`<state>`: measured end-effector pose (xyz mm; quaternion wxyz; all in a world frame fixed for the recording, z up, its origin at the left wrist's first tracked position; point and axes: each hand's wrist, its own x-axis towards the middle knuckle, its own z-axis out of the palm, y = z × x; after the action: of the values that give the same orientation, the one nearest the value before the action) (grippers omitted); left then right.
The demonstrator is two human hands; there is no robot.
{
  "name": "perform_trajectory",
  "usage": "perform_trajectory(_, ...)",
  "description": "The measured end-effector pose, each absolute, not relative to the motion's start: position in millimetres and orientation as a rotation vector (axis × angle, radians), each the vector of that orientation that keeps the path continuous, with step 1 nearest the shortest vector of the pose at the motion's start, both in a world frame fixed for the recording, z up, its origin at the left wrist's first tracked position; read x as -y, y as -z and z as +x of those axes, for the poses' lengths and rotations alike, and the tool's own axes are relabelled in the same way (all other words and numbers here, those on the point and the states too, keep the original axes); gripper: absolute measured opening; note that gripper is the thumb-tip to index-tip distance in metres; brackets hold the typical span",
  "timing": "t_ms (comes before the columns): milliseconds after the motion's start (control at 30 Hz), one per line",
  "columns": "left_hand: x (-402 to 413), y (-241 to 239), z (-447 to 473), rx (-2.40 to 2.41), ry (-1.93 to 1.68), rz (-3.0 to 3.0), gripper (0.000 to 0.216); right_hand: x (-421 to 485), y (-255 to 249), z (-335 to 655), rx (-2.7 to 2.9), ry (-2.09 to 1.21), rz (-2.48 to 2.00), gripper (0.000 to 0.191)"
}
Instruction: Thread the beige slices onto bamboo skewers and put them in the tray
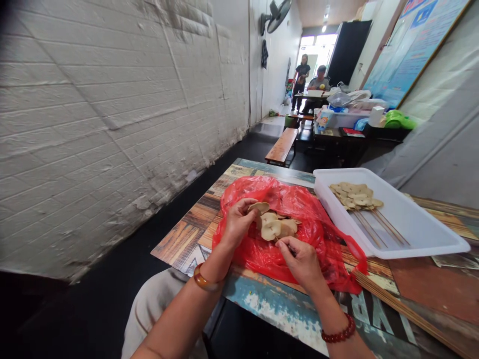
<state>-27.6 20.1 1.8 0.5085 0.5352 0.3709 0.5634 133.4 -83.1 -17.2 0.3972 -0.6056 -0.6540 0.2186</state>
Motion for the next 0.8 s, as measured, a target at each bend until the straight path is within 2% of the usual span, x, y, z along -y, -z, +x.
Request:
perform_trajectory(200, -17.7, -2.6, -25.4, -0.958, -1.395, 1.483, 0.028, 82.1, 18.5, 133.6, 1.642, -0.546, -1.534, 0.031)
perform_trajectory(800, -15.9, -2.2, -25.6, -0.824, -1.279, 1.507, 0.058, 80.4, 21.0, 134.6, 1.658, -0.493, -1.511, 0.032)
